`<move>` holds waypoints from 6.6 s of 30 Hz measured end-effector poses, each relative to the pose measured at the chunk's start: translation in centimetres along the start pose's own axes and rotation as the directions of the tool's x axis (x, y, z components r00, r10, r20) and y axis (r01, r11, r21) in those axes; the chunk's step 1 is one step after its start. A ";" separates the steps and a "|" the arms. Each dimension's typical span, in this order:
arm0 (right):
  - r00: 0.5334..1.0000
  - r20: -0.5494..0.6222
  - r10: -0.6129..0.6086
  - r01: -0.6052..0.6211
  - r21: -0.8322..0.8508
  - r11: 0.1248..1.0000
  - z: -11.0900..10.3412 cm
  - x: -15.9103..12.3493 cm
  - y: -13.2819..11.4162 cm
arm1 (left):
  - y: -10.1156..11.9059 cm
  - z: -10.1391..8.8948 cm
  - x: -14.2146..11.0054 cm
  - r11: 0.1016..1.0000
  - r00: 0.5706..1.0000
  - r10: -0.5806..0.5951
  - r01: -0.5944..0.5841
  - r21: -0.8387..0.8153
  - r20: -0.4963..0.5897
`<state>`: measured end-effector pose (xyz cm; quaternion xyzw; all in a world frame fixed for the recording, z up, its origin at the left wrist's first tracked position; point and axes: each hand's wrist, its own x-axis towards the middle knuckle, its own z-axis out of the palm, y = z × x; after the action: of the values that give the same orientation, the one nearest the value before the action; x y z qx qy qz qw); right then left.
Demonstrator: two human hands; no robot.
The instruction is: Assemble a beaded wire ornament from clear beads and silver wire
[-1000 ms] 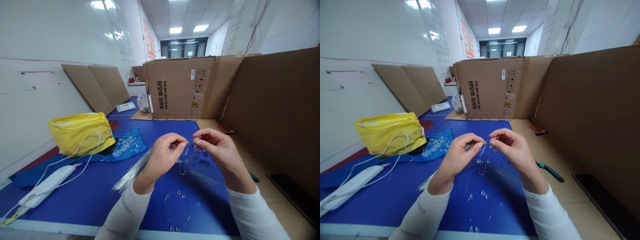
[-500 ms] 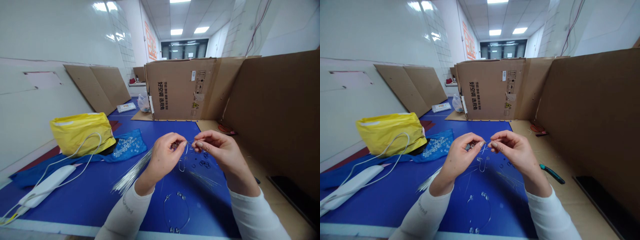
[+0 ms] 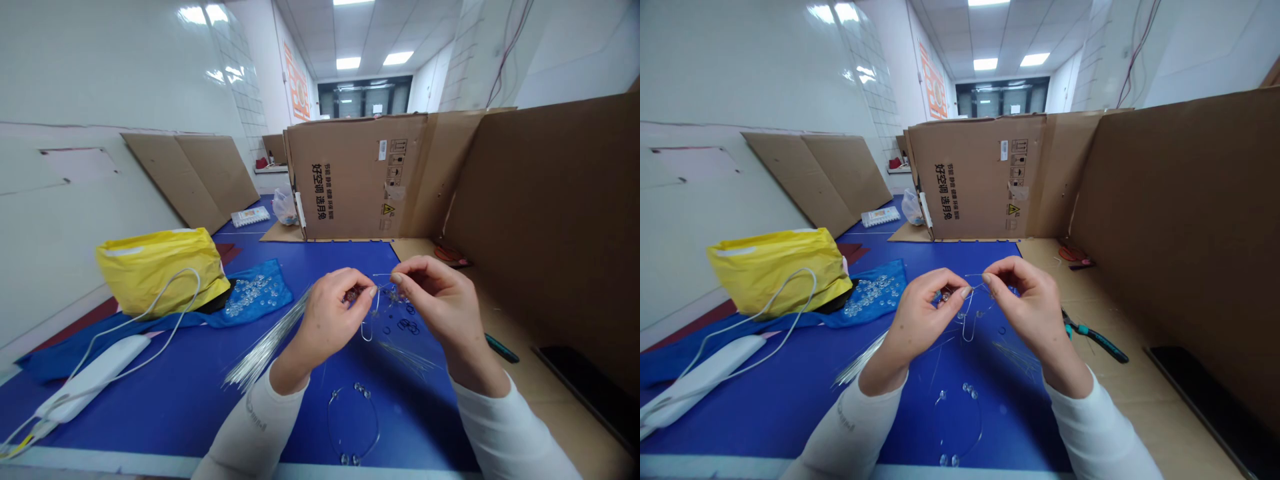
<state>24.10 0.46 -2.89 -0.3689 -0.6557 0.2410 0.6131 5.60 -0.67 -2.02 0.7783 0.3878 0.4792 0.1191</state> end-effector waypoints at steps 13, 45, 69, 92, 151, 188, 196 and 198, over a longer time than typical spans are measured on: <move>0.999 -0.038 0.029 -0.031 -0.052 0.998 0.2 -0.1 -0.5 | 0.7 0.3 -0.5 0.971 0.990 0.139 -0.133 0.198 -0.021; 0.871 0.249 -0.423 0.490 -0.425 0.761 -1.6 -0.3 -1.3 | 0.2 -0.1 -0.2 1.000 1.000 -0.012 0.012 0.005 0.026; 0.938 0.183 -0.296 0.325 -0.161 0.932 -1.7 0.5 -1.2 | -0.7 -0.6 0.2 0.974 0.978 -0.047 0.090 -0.208 0.206; 0.999 -0.045 -0.027 0.034 0.170 0.985 0.4 0.5 0.0 | -0.4 -0.5 0.1 0.873 0.962 -0.230 0.271 -0.405 0.147; 0.984 0.117 -0.135 0.136 -0.001 0.991 -0.4 -0.2 -1.0 | 0.1 -1.4 0.3 0.948 0.980 -0.128 0.166 -0.270 0.154; 0.789 0.099 0.606 -0.054 -0.972 0.228 -16.8 -10.4 17.9 | -0.9 -2.9 0.7 0.919 0.975 -0.192 0.139 -0.370 -0.112; 0.798 0.094 0.596 -0.049 -0.974 0.219 -16.4 -10.3 18.7 | -1.2 -3.0 0.6 0.917 0.973 -0.183 0.118 -0.381 -0.138; 0.781 0.072 0.621 -0.067 -0.978 0.198 -16.2 -9.7 18.3 | -1.3 -3.1 0.5 0.917 0.974 -0.173 0.105 -0.385 -0.146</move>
<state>43.20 1.93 -20.87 -0.7293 -0.6834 0.0216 0.0246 2.52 -0.02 -0.80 0.6658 0.3526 0.6019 0.2647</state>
